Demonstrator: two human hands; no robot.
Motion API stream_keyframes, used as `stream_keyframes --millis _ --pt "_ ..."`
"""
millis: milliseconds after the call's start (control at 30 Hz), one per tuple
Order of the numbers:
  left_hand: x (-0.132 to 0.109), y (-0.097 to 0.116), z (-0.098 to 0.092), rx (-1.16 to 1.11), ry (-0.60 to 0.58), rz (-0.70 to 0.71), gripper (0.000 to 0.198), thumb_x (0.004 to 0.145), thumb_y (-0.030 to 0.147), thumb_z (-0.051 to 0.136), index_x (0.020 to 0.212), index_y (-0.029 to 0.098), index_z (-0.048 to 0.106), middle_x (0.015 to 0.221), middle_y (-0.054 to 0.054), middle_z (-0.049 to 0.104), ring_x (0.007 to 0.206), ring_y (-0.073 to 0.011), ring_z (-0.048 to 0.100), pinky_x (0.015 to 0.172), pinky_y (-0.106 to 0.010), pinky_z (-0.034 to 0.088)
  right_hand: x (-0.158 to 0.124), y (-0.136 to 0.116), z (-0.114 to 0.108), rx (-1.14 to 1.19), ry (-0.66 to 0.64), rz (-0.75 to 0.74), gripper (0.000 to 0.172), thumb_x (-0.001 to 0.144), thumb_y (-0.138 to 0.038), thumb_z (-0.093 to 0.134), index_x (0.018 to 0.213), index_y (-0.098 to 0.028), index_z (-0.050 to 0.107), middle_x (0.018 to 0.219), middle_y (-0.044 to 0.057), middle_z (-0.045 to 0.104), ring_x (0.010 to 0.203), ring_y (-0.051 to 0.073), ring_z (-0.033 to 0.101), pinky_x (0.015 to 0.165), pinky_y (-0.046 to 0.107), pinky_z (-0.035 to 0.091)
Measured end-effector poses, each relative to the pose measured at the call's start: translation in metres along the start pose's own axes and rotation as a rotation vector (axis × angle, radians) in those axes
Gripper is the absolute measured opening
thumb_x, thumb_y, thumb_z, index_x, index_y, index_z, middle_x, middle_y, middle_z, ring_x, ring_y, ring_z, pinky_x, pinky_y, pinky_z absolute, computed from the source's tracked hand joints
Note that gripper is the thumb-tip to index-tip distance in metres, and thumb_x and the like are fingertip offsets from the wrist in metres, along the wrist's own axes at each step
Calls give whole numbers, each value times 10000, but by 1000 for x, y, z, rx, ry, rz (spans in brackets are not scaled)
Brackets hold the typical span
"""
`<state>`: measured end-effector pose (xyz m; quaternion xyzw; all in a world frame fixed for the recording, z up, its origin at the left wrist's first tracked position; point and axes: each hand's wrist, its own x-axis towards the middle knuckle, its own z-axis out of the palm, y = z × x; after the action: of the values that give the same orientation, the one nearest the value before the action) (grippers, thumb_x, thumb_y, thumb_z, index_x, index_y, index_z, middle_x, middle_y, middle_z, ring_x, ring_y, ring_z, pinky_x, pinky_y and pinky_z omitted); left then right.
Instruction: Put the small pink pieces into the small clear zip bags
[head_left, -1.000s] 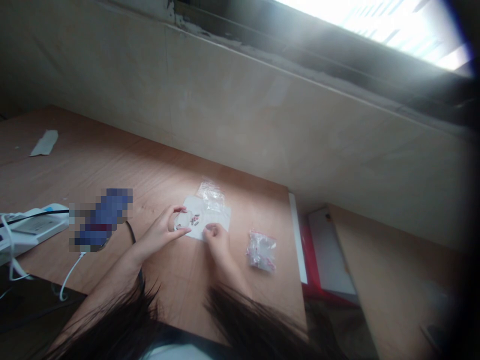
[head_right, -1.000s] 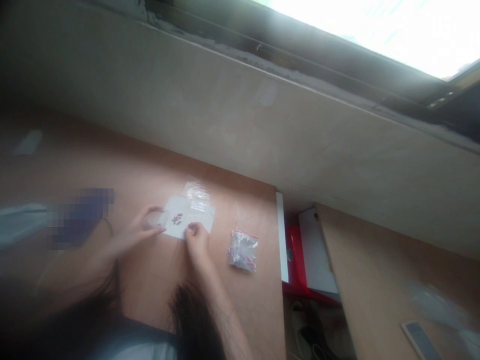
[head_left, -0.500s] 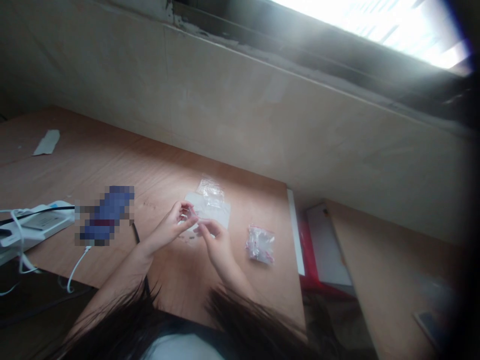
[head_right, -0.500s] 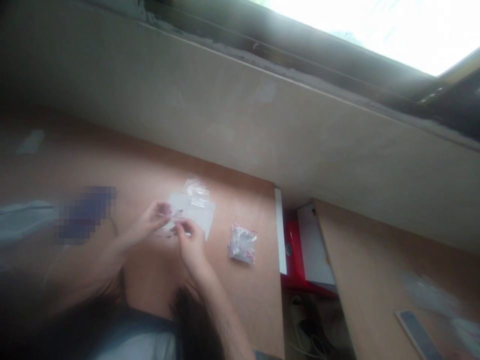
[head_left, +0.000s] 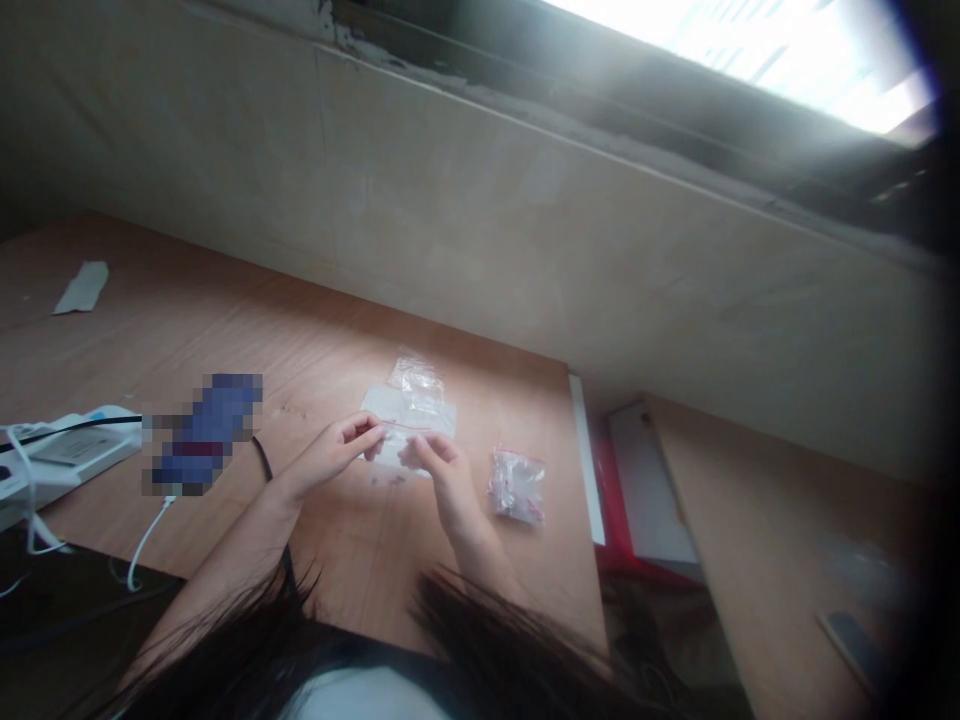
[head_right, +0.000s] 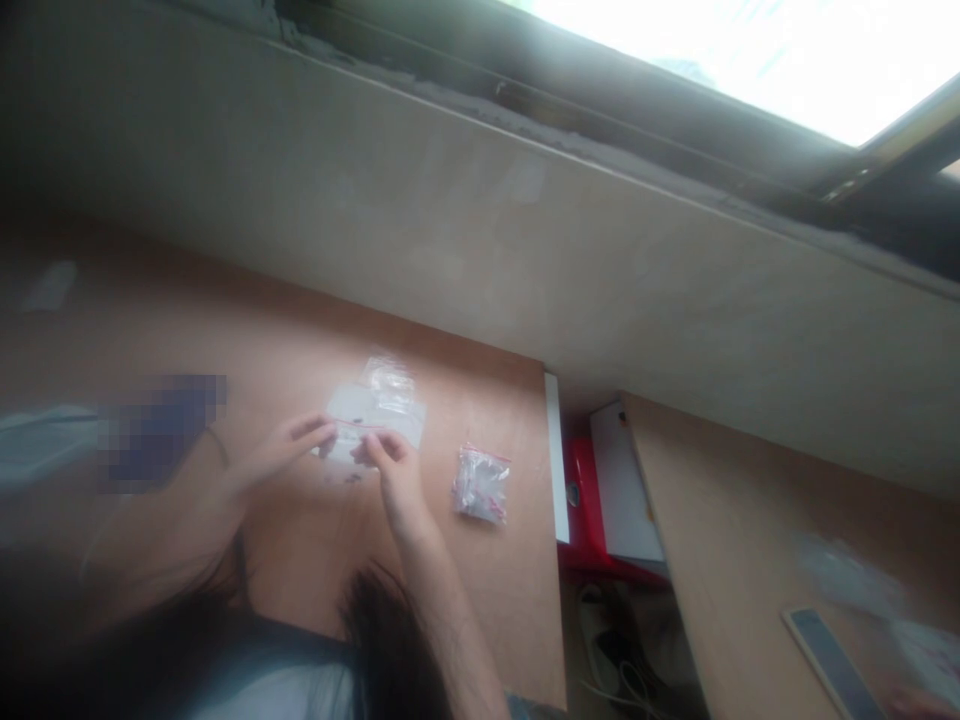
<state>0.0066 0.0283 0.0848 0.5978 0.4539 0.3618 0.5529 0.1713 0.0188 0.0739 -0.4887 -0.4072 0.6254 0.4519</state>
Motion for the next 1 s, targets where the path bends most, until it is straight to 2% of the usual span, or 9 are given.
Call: stream_keyframes --millis 167,333,467,700,833,1000 --pt "7 2 -1 11 -2 -10 249 784 358 419 656 153 478 601 36 439 606 -97 432 600 -211 350 4 -8 0 40 18 -7 228 682 -365 545 717 -145 596 614 13 596 579 112 535 616 256 409" --pt "13 4 -2 46 -10 -31 240 754 349 453 630 147 490 596 34 456 604 -102 441 574 -205 337 8 -18 1 22 136 29 120 617 -245 569 607 -133 614 538 3 576 541 113 510 561 239 391" --pt "14 4 -3 65 -25 -21 245 750 331 456 599 143 496 591 32 464 610 -103 446 587 -206 336 9 -19 1 -21 206 24 122 607 -193 532 533 -127 604 454 -7 533 492 103 476 540 232 372" --pt "12 3 -2 50 -19 -38 260 748 353 455 590 148 482 571 31 461 594 -108 443 589 -217 339 8 -9 -4 4 33 74 197 652 -332 547 603 -142 561 520 -23 516 471 77 427 474 209 327" --pt "10 3 1 45 -37 -39 263 752 343 446 576 150 479 587 26 468 625 -119 460 627 -227 350 9 -1 -5 38 44 65 194 634 -331 577 623 -146 518 520 -29 503 461 71 421 463 202 319" --pt "12 -2 11 50 -124 -13 305 777 365 400 582 147 486 617 18 478 643 -122 466 628 -224 352 5 1 0 40 70 39 197 626 -316 588 622 -161 466 500 -45 476 442 67 413 437 194 318"
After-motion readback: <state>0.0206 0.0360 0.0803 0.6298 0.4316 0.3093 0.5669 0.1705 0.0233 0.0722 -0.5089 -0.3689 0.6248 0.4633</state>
